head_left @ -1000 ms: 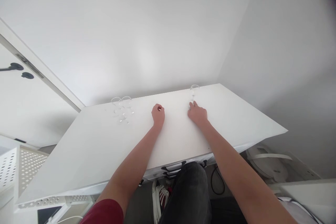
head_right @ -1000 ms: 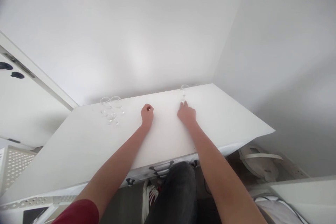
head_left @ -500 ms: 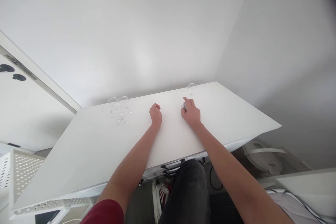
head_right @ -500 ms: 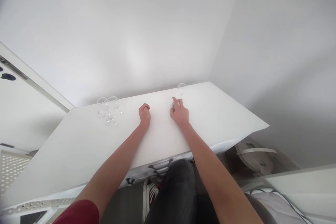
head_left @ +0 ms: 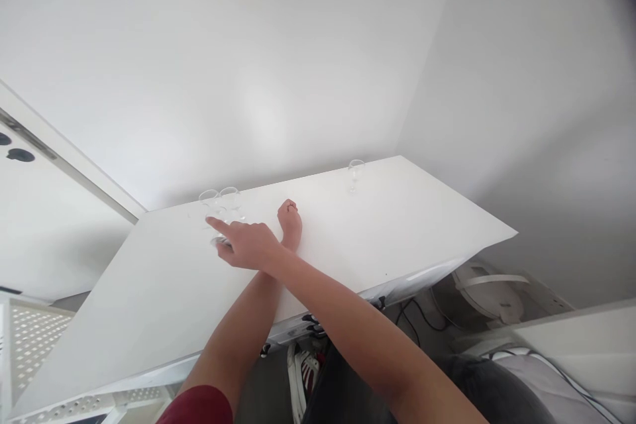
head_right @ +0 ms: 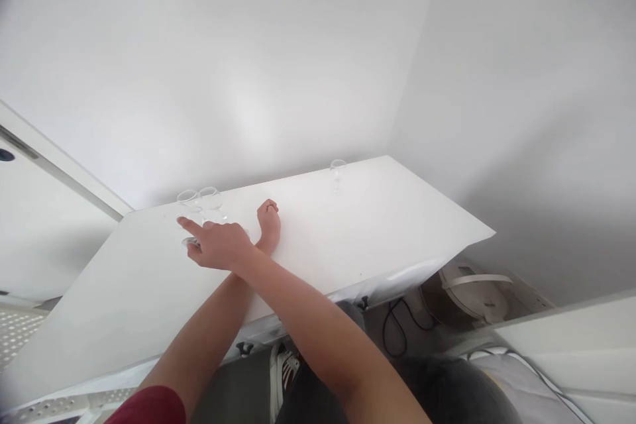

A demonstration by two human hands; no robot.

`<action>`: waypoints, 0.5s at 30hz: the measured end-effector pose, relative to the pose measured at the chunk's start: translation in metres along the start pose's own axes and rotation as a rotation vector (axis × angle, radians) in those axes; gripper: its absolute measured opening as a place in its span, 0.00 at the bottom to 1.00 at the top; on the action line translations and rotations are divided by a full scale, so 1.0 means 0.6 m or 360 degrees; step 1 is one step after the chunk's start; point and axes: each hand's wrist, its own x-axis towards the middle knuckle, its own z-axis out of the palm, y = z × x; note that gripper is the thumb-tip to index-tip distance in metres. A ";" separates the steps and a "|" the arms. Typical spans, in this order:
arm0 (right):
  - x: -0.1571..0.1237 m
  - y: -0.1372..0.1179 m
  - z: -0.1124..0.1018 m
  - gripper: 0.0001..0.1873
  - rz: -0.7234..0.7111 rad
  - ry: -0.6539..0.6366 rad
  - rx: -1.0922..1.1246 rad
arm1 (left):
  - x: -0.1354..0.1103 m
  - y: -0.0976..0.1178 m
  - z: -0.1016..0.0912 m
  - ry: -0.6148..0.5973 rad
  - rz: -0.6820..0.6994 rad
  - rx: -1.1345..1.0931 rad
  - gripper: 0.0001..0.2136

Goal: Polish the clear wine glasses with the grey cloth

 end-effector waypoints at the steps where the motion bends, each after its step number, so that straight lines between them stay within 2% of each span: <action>1: 0.011 -0.006 0.009 0.31 0.0019 -0.0036 -0.0089 | 0.000 -0.001 0.001 0.0033 0.0023 0.0030 0.10; 3: 0.025 -0.008 0.023 0.31 0.0029 -0.0086 -0.0232 | 0.000 -0.002 0.003 0.0063 0.0047 0.0063 0.10; 6: 0.034 -0.003 0.032 0.26 -0.0003 -0.0040 -0.0322 | 0.000 -0.004 0.006 0.0036 0.0046 0.0055 0.09; 9: 0.041 -0.001 0.032 0.22 0.0069 0.0042 -0.0282 | -0.001 -0.005 0.006 0.0022 0.0052 0.0063 0.09; 15: 0.040 0.003 0.024 0.15 0.0143 0.0024 -0.0224 | 0.000 -0.005 0.003 0.0037 0.0037 0.0084 0.09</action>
